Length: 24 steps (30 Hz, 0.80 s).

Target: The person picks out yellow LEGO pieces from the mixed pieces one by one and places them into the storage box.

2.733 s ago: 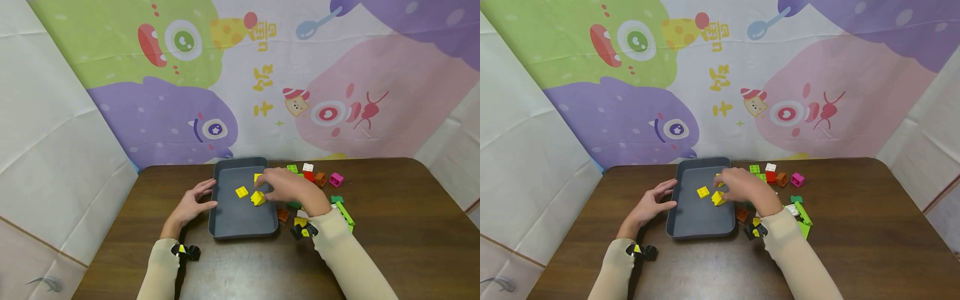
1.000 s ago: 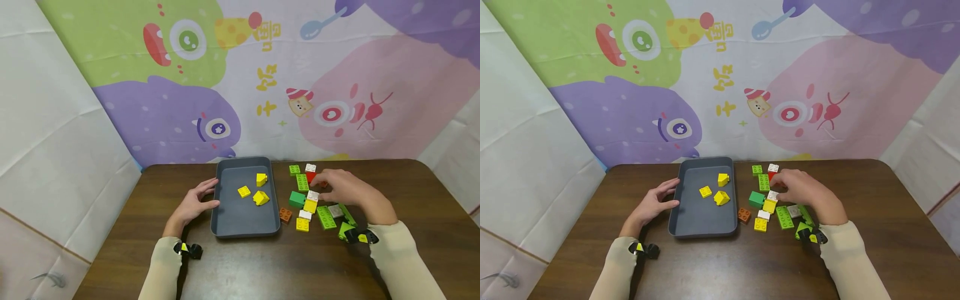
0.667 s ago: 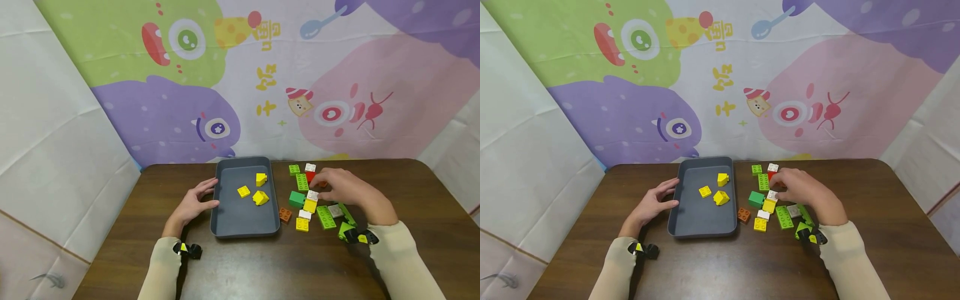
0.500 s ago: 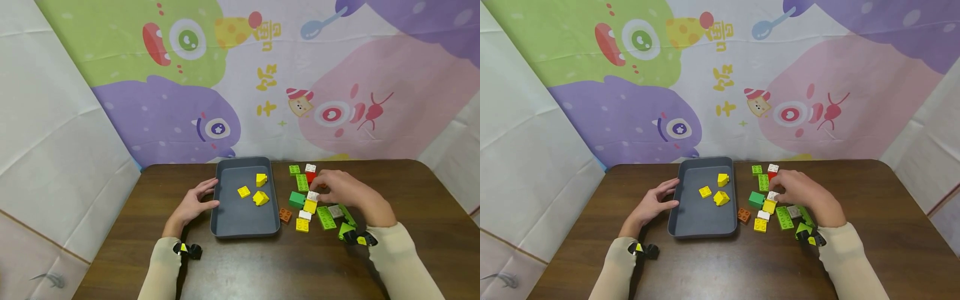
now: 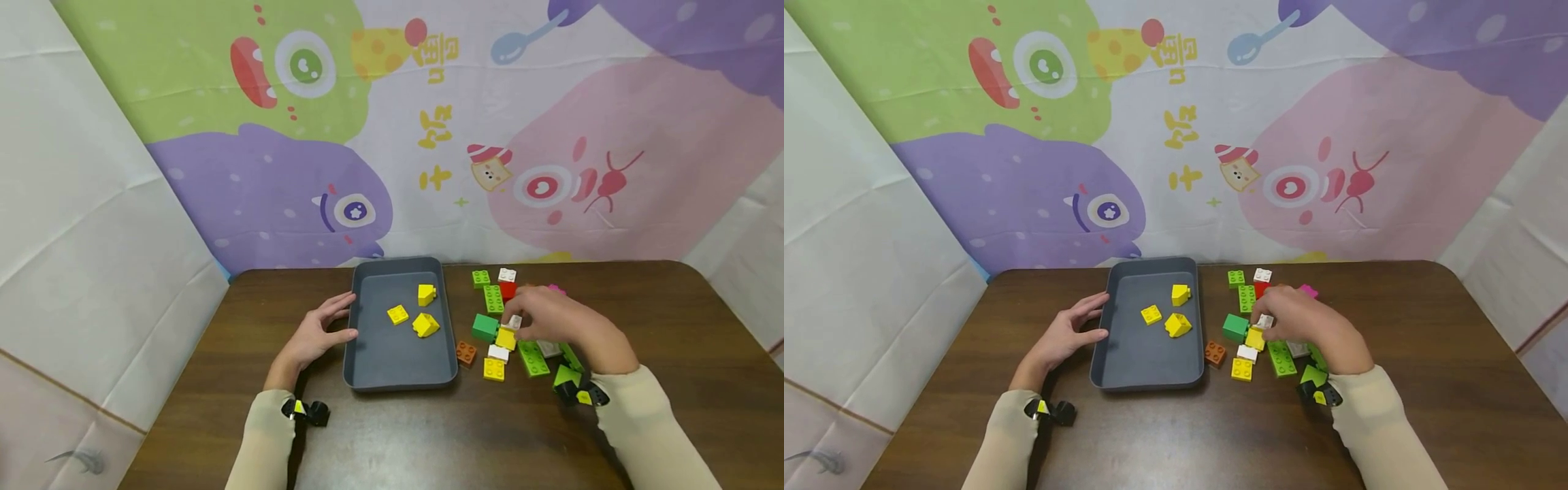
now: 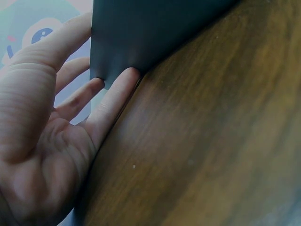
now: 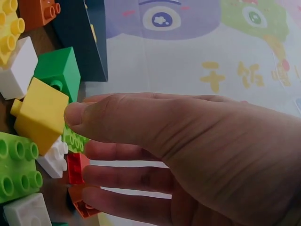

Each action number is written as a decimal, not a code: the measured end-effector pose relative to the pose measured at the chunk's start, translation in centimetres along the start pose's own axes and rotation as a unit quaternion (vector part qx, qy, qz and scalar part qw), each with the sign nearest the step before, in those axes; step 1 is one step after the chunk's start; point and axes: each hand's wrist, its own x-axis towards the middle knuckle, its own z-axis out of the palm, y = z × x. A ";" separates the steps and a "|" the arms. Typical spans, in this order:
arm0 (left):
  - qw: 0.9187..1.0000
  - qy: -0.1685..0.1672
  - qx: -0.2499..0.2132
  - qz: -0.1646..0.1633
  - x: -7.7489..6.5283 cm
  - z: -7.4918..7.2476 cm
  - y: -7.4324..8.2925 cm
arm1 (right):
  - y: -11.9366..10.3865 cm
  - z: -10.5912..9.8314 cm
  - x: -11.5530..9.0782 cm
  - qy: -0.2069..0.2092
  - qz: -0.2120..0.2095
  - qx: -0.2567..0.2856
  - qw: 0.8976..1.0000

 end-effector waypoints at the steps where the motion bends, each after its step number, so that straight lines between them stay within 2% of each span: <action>1: 1.000 0.000 0.000 -0.001 0.0 0.0 0.0 | 0.0 0.1 0.1 -0.002 -0.003 -0.001 1.000; 8: 1.000 0.003 -0.001 -0.001 -0.1 0.1 0.1 | -0.4 0.8 0.5 -0.010 -0.023 -0.013 1.000; 15: 1.000 0.002 0.000 -0.001 -0.2 0.0 0.0 | -0.9 1.3 0.7 -0.025 0.004 -0.006 1.000; 24: 1.000 0.000 -0.005 0.002 -0.1 0.1 0.2 | -1.3 1.9 1.1 -0.036 0.015 0.011 0.999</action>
